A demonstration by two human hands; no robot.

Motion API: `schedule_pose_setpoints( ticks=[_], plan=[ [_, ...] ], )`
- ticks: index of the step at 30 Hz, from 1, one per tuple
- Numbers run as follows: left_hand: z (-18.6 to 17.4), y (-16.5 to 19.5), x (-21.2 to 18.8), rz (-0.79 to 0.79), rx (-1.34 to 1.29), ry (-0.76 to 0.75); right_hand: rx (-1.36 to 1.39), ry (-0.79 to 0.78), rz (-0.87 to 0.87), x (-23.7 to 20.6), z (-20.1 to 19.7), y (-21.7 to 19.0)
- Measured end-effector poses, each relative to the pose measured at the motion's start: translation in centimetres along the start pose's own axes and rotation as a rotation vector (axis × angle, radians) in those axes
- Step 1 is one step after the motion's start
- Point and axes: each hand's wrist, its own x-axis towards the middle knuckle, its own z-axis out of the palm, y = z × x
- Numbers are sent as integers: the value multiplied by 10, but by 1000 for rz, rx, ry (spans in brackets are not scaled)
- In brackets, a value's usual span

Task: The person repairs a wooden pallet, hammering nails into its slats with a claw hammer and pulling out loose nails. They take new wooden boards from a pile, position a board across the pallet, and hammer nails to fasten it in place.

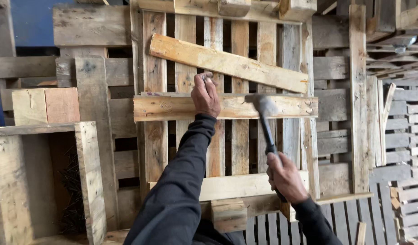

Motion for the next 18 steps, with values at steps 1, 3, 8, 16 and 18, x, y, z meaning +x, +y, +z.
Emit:
schedule_pose_setpoints(
  ticks=[1,3,8,16,18],
  plan=[
    [-1,0,-2,-13,10,-2,59,75,56,-11,-3,-1],
    [-2,-1,-2,-56,-14,-19,222,163,-249,-32,-15,-14],
    [-5,-5,1,-15,-69,-17,548,50,-1194,-33,-25,-47],
    [-5,4,9,353,86,105,-112,298,-84,-19,-13,0],
    [-2,1,7,216,77,28,224,145,-1060,-38,-60,-18]
  ],
)
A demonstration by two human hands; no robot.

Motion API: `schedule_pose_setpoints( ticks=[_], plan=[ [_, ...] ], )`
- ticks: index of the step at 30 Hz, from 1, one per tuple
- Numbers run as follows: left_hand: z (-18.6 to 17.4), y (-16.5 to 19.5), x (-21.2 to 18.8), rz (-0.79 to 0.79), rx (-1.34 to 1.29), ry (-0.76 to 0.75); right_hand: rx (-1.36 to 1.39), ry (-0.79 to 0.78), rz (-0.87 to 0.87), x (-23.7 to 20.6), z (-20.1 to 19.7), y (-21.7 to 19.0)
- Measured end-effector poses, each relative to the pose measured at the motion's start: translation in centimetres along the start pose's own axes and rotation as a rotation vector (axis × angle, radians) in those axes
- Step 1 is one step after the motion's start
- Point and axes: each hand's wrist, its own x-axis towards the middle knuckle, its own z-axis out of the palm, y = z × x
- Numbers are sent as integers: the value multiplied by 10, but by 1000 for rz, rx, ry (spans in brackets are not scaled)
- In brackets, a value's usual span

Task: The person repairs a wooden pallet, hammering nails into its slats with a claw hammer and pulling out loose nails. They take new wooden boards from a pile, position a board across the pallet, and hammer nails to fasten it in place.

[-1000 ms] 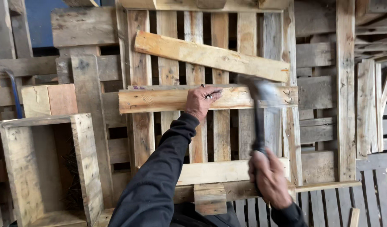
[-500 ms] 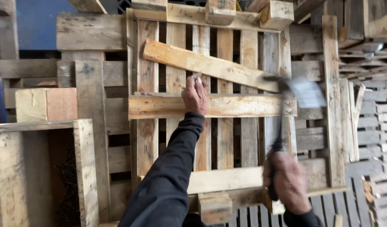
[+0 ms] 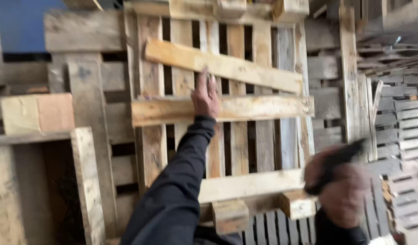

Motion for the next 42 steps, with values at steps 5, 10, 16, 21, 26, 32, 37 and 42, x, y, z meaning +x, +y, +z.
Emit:
schedule_pose_setpoints(
  ticks=[5,10,16,21,26,32,37,42],
  plan=[
    [4,-10,-13,-144,-158,-49,249,115,-250,30,9,6],
    [2,-5,-12,-169,-160,-36,-140,-117,932,-15,57,62],
    [-7,-2,3,-531,-647,-18,104,37,1,-1,-3,46],
    [-29,-1,-12,-669,-1127,-22,-16,-197,279,1,42,84],
    [-49,10,-48,-802,-1183,-128,-124,-235,883,-17,37,96],
    [-48,-5,-79,-849,-1178,-187,10,-199,692,-56,23,106],
    [-34,-11,-82,-546,-539,-122,-36,-302,1046,-56,17,143],
    [-20,-13,-74,-204,11,-188,60,-265,772,-62,4,139]
  ],
)
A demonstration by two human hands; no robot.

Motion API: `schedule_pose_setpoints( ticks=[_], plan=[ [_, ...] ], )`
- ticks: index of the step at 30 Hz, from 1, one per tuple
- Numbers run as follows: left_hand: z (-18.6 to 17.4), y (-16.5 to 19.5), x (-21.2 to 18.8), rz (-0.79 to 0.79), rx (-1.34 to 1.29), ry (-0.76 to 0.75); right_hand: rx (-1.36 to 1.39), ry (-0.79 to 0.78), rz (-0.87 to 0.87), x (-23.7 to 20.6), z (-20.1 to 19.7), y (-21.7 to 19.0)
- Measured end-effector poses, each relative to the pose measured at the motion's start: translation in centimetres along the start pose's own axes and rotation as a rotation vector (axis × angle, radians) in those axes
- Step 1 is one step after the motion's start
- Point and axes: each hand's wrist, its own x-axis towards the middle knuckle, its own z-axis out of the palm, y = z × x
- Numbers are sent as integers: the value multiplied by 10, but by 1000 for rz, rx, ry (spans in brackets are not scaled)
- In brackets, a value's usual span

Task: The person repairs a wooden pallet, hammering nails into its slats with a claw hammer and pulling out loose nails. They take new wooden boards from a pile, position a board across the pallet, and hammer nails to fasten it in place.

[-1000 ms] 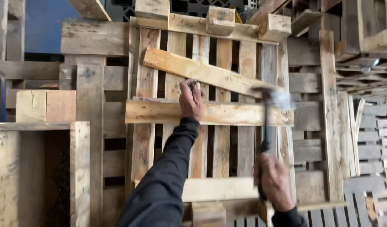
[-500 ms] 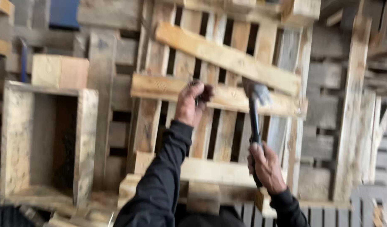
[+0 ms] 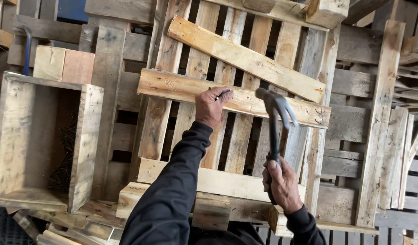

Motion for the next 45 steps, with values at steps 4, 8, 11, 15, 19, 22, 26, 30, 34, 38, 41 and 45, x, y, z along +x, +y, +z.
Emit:
schedule_pose_setpoints(
  ticks=[4,8,11,15,19,22,26,30,34,38,41,45],
  plan=[
    [2,-1,4,148,74,-49,1,-17,-107,6,11,-5],
    [-1,0,2,174,15,-101,-243,17,218,15,10,-19],
    [-2,2,2,142,41,-127,-264,23,96,4,5,-31],
    [-2,2,3,164,86,-150,91,-94,-258,-9,19,-39],
    [-7,3,5,184,176,-182,-202,-5,71,2,35,-52],
    [-15,4,14,39,81,-244,-192,91,203,-3,21,-79],
    [-21,5,42,-250,-342,61,208,36,-807,-22,-10,-113],
    [-16,8,62,3,9,445,307,86,-1048,-1,12,-91],
    [-16,15,59,-33,-74,524,-162,-67,158,27,36,-57],
    [-18,19,60,34,-91,570,-342,153,-353,16,-30,-99],
    [-14,14,61,21,-97,578,120,67,-997,14,-63,-127],
    [-10,10,56,-33,-202,563,20,-4,-524,32,-4,-87]
  ],
)
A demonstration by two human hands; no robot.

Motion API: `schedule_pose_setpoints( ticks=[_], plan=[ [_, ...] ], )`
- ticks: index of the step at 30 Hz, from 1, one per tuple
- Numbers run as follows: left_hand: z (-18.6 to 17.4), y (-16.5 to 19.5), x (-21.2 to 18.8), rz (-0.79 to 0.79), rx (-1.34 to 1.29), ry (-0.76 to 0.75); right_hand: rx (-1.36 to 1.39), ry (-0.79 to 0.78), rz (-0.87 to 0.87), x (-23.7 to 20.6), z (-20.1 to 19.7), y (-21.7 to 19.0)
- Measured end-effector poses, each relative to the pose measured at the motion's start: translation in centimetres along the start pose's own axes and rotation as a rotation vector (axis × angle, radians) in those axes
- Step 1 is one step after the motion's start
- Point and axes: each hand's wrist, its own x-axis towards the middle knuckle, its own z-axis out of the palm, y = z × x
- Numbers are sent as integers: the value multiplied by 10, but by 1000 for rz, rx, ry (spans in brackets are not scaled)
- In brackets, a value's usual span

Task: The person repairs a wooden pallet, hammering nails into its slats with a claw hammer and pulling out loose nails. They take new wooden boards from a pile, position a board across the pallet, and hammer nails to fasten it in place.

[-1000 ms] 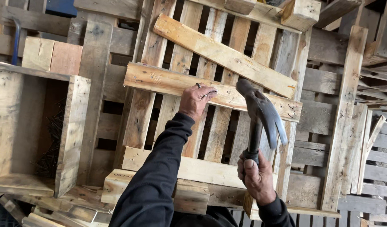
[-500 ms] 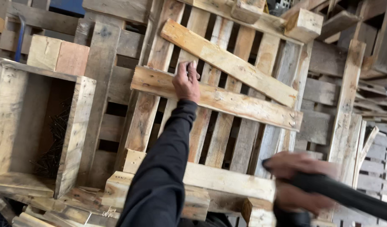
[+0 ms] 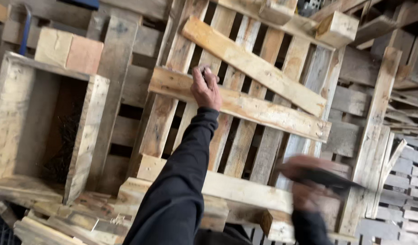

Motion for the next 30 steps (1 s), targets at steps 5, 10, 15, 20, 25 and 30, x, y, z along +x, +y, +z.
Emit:
schedule_pose_setpoints(
  ticks=[5,10,15,20,25,30],
  plan=[
    [-5,3,5,103,124,26,-329,-40,710,-19,34,-10],
    [-7,-5,9,83,127,-44,139,85,-219,-5,21,-64],
    [-10,-16,-1,140,149,-160,-199,-122,173,-7,54,-6],
    [-7,-13,-4,185,251,-193,-204,-23,662,-47,53,25],
    [-3,-8,-6,150,196,-237,88,71,568,-73,73,45],
    [-7,-7,-11,138,187,-322,-171,148,904,-101,86,51]
  ],
)
